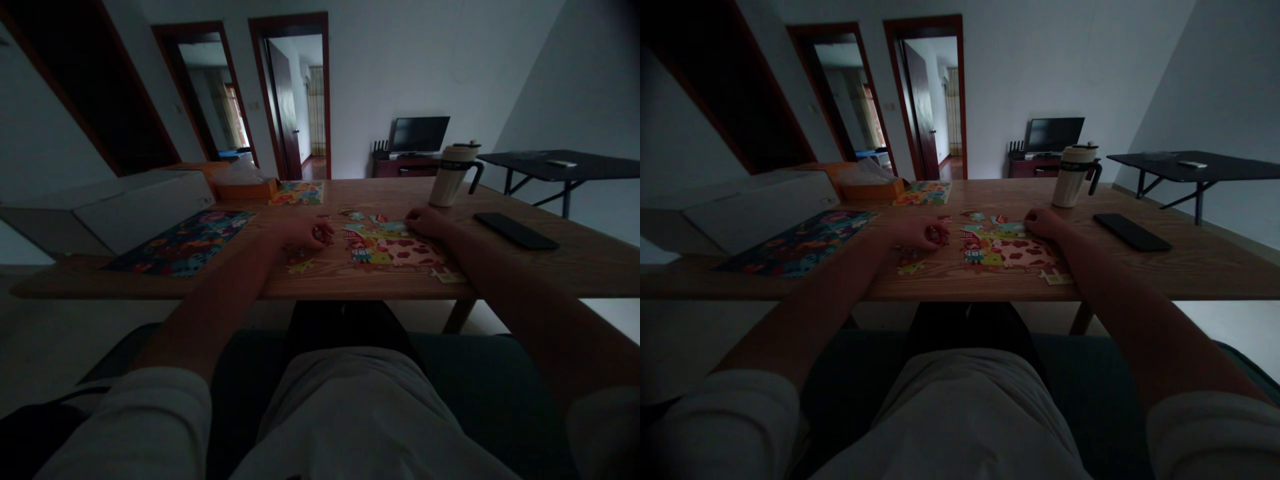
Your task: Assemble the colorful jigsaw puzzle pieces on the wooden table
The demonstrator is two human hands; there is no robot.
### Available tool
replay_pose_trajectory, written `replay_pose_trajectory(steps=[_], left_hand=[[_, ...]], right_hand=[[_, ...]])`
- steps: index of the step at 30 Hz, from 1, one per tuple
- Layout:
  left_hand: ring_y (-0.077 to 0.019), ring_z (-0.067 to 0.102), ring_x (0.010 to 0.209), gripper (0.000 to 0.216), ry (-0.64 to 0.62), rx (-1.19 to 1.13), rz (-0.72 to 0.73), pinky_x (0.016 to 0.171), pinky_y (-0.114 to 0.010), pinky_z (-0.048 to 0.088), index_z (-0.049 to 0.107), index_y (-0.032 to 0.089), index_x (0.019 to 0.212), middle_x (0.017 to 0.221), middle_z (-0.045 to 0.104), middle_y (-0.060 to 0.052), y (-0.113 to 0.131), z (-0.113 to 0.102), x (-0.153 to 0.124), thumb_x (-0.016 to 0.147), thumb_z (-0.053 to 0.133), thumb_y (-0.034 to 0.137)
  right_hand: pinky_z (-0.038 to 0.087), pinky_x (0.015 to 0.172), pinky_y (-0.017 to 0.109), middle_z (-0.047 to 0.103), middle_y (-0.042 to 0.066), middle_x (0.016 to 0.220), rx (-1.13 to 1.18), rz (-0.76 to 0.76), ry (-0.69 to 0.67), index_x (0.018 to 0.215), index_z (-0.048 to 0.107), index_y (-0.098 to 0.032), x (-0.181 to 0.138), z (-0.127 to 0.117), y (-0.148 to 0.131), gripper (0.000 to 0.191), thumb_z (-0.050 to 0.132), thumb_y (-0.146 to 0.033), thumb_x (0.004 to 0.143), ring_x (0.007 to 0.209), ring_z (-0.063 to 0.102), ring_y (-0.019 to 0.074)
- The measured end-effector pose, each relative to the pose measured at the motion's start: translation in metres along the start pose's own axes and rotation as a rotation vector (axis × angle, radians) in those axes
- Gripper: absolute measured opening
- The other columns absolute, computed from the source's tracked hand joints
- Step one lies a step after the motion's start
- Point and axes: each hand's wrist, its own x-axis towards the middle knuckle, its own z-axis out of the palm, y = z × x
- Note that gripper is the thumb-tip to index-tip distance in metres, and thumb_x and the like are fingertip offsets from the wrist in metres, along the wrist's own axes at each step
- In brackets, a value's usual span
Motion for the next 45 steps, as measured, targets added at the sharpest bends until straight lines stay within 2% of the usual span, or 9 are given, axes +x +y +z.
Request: replay_pose_trajectory(steps=[5,12,19,22,25,33,38,40,45], left_hand=[[-0.0216,0.068,0.100,0.070,-0.040,-0.022,-0.081,0.082,-0.027,0.049,0.065,0.023,0.137,0.120,0.073,-0.006,-0.001,-0.011,-0.008,0.070,0.081,0.038],[-0.0208,0.070,0.090,0.071,0.080,-0.198,-0.065,0.079,-0.029,0.049,0.062,0.023,0.139,0.105,0.077,-0.005,-0.026,-0.021,-0.010,0.076,0.079,0.049],[-0.0173,0.065,0.088,0.058,0.404,-0.528,-0.198,0.077,-0.029,0.049,0.061,0.012,0.130,0.104,0.075,-0.009,-0.053,-0.033,-0.029,0.081,0.078,0.037],[-0.0170,0.064,0.085,0.049,0.549,-0.514,-0.257,0.070,-0.027,0.047,0.064,0.014,0.123,0.105,0.075,-0.010,-0.057,-0.037,-0.034,0.082,0.076,0.038],[-0.0176,0.063,0.081,0.044,0.604,-0.429,-0.319,0.066,-0.027,0.045,0.068,0.017,0.116,0.101,0.075,-0.009,-0.065,-0.039,-0.036,0.081,0.076,0.041],[-0.0200,0.065,0.081,0.026,0.564,-0.252,-0.502,0.072,-0.028,0.046,0.072,0.018,0.097,0.091,0.074,-0.007,-0.082,-0.044,-0.041,0.075,0.077,0.030],[-0.0236,0.068,0.084,0.014,0.390,-0.139,-0.571,0.076,-0.029,0.047,0.076,0.019,0.084,0.088,0.076,-0.007,-0.093,-0.045,-0.043,0.072,0.075,0.027],[-0.0258,0.069,0.093,0.024,0.339,-0.091,-0.535,0.082,-0.029,0.048,0.078,0.020,0.090,0.096,0.077,-0.008,-0.097,-0.043,-0.039,0.072,0.076,0.035],[-0.0274,0.068,0.108,0.076,0.123,-0.016,-0.470,0.088,-0.029,0.049,0.070,0.025,0.130,0.121,0.074,-0.007,-0.101,-0.031,-0.021,0.063,0.084,0.058]], right_hand=[[0.055,0.086,0.031,0.078,0.012,0.110,0.014,0.007,-0.007,0.103,0.077,-0.019,0.000,-0.002,-0.001,0.018,0.062,-0.025,0.095,0.095,0.073,0.0256],[0.056,0.086,0.034,0.078,0.013,0.108,0.024,-0.002,-0.005,0.103,0.077,-0.020,0.003,0.002,0.004,0.018,0.062,-0.026,0.095,0.094,0.073,0.0270],[0.055,0.087,0.032,0.078,0.012,0.108,0.040,0.002,-0.009,0.102,0.078,-0.019,0.001,0.001,0.002,0.018,0.062,-0.022,0.094,0.094,0.073,0.0255],[0.054,0.088,0.032,0.077,0.013,0.109,0.030,0.011,-0.011,0.103,0.078,-0.018,0.000,0.000,0.000,0.019,0.061,-0.022,0.095,0.096,0.073,0.0257],[0.055,0.087,0.033,0.077,0.014,0.110,0.004,0.014,-0.008,0.105,0.077,-0.017,0.001,0.000,0.000,0.021,0.060,-0.024,0.096,0.096,0.073,0.0264],[0.057,0.086,0.036,0.078,0.012,0.105,0.006,-0.017,0.001,0.104,0.077,-0.020,0.006,0.004,0.008,0.020,0.062,-0.028,0.095,0.091,0.073,0.0264],[0.057,0.087,0.036,0.078,0.013,0.106,0.011,-0.019,0.000,0.104,0.078,-0.019,0.007,0.005,0.009,0.021,0.061,-0.027,0.095,0.093,0.073,0.0274],[0.056,0.086,0.036,0.078,0.013,0.105,0.013,-0.017,0.005,0.105,0.078,-0.019,0.008,0.006,0.009,0.022,0.061,-0.028,0.096,0.092,0.073,0.0280],[0.055,0.085,0.033,0.078,0.014,0.107,0.010,-0.015,0.021,0.105,0.078,-0.017,0.007,0.008,0.009,0.021,0.061,-0.026,0.096,0.093,0.073,0.0269]])
